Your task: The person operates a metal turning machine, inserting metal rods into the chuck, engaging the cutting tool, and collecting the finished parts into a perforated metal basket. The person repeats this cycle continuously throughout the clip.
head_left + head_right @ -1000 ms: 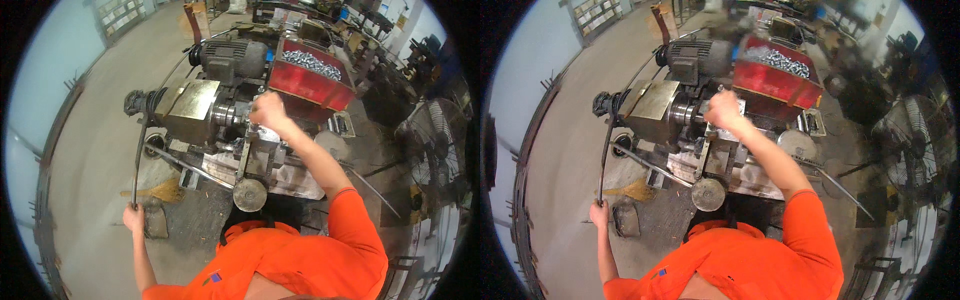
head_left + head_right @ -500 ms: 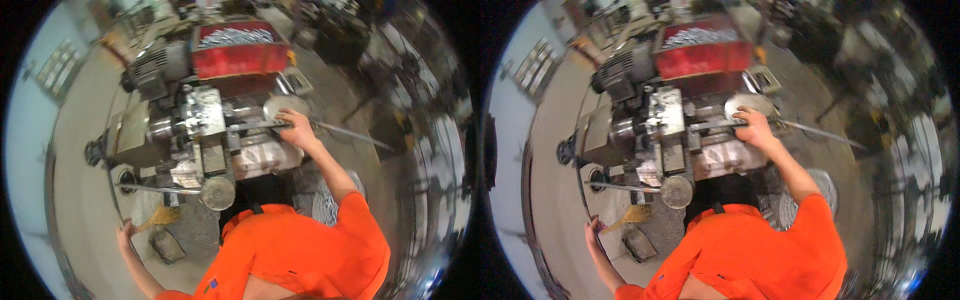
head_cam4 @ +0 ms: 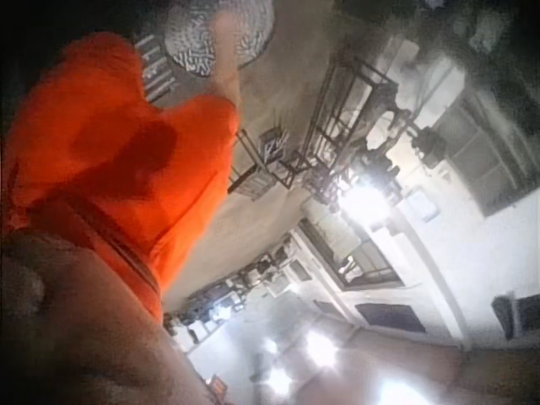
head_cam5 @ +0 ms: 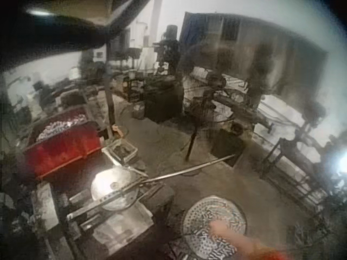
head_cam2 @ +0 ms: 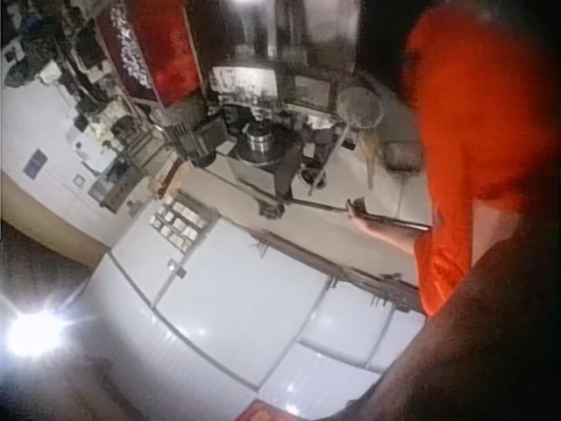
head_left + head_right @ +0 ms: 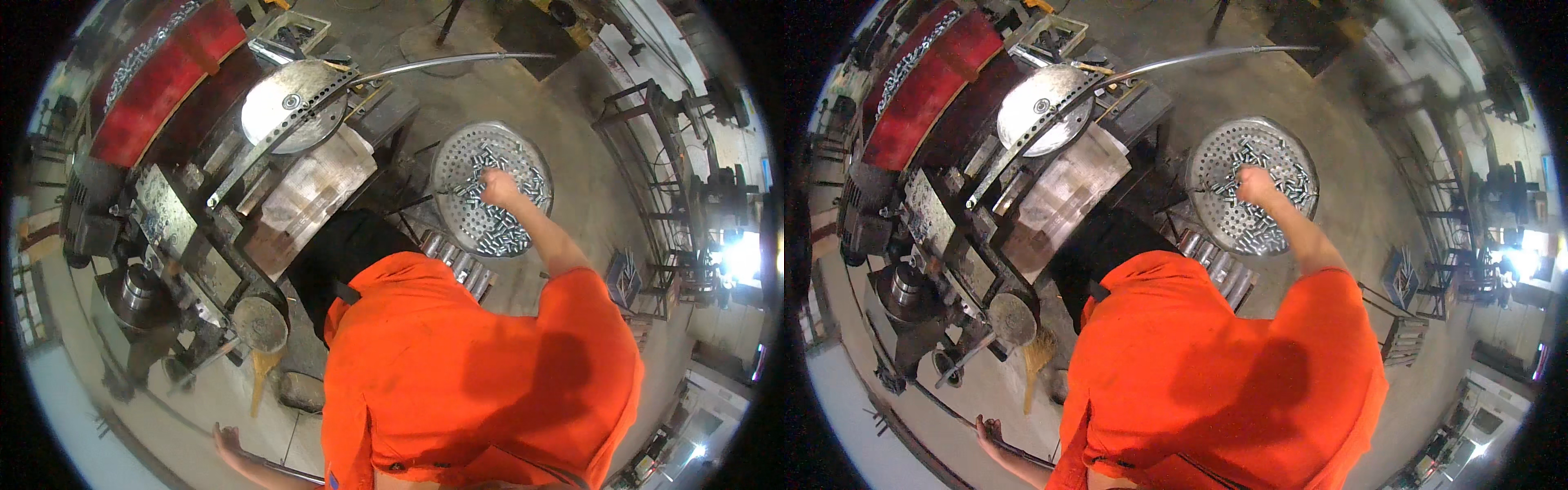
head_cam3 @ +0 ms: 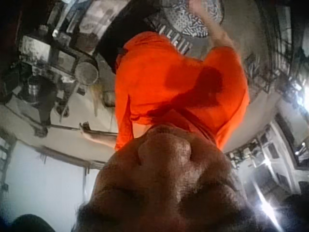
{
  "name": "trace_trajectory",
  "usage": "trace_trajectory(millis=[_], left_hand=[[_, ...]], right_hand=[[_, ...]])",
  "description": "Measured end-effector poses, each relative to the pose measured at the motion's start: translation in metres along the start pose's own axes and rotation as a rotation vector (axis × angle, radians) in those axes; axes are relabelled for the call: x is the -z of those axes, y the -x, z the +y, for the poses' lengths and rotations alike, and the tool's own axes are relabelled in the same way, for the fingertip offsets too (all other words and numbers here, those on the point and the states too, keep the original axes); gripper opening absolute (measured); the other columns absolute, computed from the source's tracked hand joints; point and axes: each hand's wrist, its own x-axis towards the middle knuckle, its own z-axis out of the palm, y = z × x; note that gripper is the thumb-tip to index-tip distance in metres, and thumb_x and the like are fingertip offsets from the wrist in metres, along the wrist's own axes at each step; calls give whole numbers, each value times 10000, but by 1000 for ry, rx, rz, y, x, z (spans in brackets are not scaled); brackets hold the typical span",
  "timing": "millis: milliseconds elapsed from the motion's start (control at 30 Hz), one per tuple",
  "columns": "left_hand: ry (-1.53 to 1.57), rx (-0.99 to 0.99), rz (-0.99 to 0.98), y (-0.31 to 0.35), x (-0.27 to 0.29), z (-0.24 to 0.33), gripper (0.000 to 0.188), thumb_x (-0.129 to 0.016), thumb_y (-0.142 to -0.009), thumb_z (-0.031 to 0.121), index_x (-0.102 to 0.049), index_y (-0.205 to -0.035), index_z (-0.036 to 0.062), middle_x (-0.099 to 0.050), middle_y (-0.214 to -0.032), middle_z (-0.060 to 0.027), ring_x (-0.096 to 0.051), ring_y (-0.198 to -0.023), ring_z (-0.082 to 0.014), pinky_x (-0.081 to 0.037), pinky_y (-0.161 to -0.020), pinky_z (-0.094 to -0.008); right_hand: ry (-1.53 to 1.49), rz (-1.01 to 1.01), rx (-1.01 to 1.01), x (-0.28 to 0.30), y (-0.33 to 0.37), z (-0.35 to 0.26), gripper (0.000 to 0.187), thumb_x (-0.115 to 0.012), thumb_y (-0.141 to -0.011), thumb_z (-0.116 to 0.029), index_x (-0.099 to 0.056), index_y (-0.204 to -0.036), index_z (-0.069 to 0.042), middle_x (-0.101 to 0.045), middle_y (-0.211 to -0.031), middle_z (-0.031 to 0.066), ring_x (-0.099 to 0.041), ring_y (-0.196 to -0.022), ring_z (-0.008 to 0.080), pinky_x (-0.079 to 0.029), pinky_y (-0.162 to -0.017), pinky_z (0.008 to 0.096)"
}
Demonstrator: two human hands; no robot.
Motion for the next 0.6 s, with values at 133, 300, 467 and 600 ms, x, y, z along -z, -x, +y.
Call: trace_trajectory(millis=[133, 300, 467, 600], left_hand=[[-52, -85, 3, 28, -14, 7, 404, -585, -817, 339, -519, -1095, 53, -515, -967, -113, -523, -899, -234, -452, -862, -403], [-26, 59, 79, -5, 14, -8, 492, -600, -815, 325, -498, -1183, 14, -523, -1005, -143, -524, -896, -251, -443, -868, -436], [-67, -92, -11, 17, -1, -7, 515, -622, -811, 319, -507, -1176, -26, -525, -893, -127, -521, -840, -221, -450, -806, -392], [-219, -172, -78, 30, 18, -6, 464, -639, -824, 264, -523, -1153, -42, -555, -815, -119, -543, -717, -193, -468, -685, -371]], right_hand=[[24, -62, 280, -20, -9, -27, 345, -599, -568, -132, -672, -896, -56, -574, -1124, 156, -563, -1011, 322, -476, -847, 369], [15, -104, 232, -47, -28, -31, 273, -585, -610, -164, -668, -843, -49, -591, -1039, 169, -585, -952, 329, -484, -823, 379], [145, -189, 63, -36, -41, -49, 268, -588, -630, -224, -667, -818, -50, -620, -942, 183, -602, -916, 329, -489, -812, 385], [108, 37, 216, -50, -62, -40, 209, -506, -644, -203, -608, -620, -23, -611, -731, 230, -605, -729, 361, -496, -666, 426]])
